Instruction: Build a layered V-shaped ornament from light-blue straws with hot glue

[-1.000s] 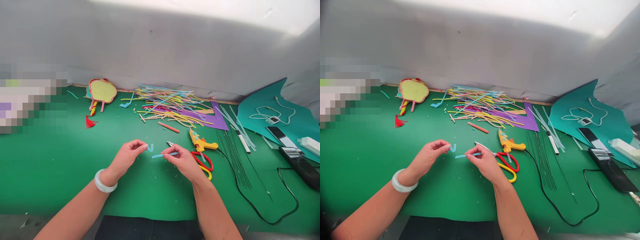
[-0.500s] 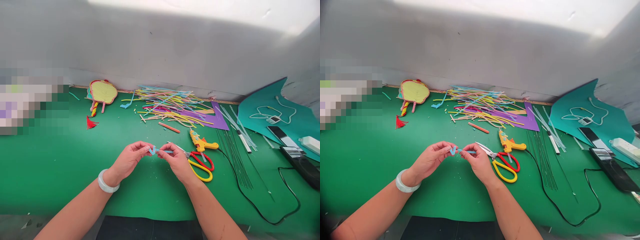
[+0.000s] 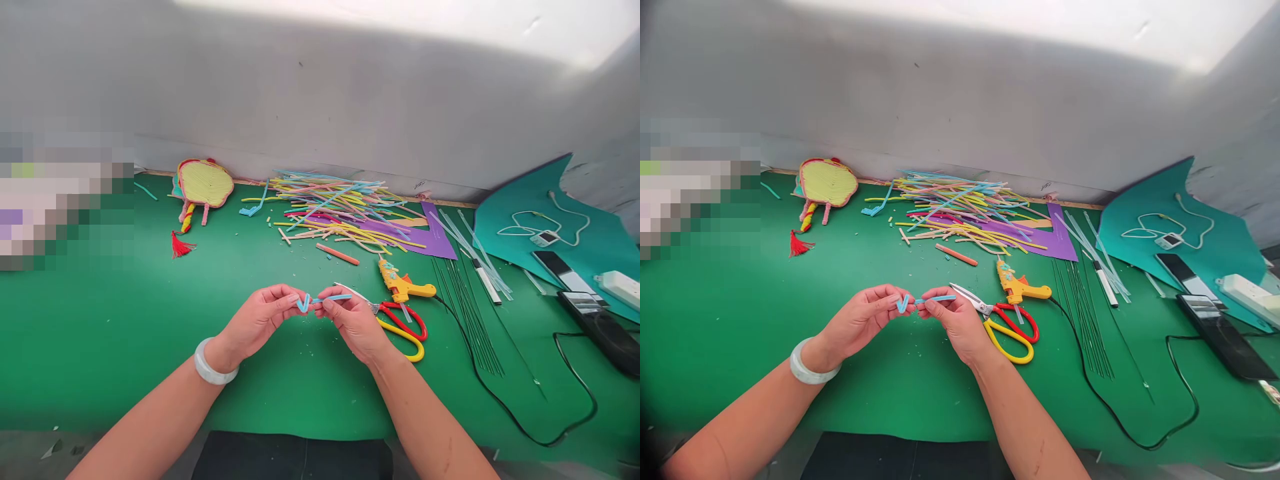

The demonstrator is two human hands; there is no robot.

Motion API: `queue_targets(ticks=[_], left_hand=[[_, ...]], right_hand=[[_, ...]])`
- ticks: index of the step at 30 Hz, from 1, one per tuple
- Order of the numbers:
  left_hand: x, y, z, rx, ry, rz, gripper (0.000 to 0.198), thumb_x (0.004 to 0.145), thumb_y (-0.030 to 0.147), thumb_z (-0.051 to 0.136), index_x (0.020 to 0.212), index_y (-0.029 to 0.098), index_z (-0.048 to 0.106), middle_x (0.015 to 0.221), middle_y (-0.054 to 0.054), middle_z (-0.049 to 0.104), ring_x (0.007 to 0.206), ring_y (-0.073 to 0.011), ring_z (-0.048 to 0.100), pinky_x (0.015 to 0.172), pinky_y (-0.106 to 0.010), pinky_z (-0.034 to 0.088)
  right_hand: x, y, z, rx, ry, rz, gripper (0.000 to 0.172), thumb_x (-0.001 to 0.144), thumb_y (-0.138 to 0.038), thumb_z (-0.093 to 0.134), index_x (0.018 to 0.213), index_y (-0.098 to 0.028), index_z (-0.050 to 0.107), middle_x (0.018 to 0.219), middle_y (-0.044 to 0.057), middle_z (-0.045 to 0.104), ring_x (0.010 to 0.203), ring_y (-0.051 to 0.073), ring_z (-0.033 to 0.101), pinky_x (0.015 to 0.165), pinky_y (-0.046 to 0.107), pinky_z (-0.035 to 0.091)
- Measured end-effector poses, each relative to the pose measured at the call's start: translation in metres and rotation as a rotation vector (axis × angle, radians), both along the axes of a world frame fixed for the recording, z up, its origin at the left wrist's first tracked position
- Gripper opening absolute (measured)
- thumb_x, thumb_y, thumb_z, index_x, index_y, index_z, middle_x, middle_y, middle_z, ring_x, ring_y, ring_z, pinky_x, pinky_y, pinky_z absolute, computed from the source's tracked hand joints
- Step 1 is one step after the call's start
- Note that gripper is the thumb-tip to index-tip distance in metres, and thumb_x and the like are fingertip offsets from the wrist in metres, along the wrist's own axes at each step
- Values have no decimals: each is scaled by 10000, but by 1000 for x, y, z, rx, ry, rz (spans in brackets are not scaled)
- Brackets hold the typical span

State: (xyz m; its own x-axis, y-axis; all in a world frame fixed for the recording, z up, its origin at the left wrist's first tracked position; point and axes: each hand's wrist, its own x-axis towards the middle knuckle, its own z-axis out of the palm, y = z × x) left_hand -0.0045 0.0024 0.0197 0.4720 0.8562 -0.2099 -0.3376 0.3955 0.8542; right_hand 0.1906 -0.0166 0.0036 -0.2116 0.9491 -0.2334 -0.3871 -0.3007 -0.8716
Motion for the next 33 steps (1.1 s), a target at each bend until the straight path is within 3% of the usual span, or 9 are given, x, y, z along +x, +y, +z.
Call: queue_targets(ticks=[7, 10, 14, 21, 33], left_hand=[[1, -1, 2, -10, 9, 1, 157, 828, 304, 724, 878, 156, 741, 965, -65, 700, 841, -156, 633, 785, -281, 506], [1, -1, 1, 9, 12, 28, 142, 823, 299, 729, 817, 158, 726, 942, -47, 682, 817, -141, 615, 766, -269, 499], [1, -2, 2, 32, 6, 12, 159, 831, 303, 719, 771, 157, 706, 817, -28, 656, 802, -138, 593, 769, -260, 478], [2, -2, 3, 13, 0, 5, 167, 813, 311, 734, 770, 152, 708, 812, -37, 662, 793, -146, 585, 773, -274, 468], [3, -2, 5, -3, -5, -16, 177, 797, 317, 749, 769, 145, 716, 795, -39, 678, 767, -144, 597, 778, -286, 481]], right_hand=[[-2, 2, -8, 55, -97, -69, 271, 702, -447, 824, 822, -227, 723, 759, -12, 712, 736, 142, 640, 805, 325, 488], [-2, 2, -8, 76, -156, -93, 284, 705, -460, 816, 822, -222, 714, 765, -8, 700, 749, 153, 644, 806, 337, 495], [-2, 0, -4, 81, -147, -36, 293, 716, -453, 810, 853, -221, 694, 782, -4, 703, 773, 155, 645, 818, 334, 490], [-2, -1, 1, 29, -51, 15, 308, 696, -414, 839, 854, -227, 652, 777, -12, 701, 768, 149, 626, 820, 324, 466], [-3, -3, 1, 135, -97, 69, 272, 773, -470, 767, 869, -240, 658, 822, -10, 650, 795, 148, 588, 802, 323, 455]])
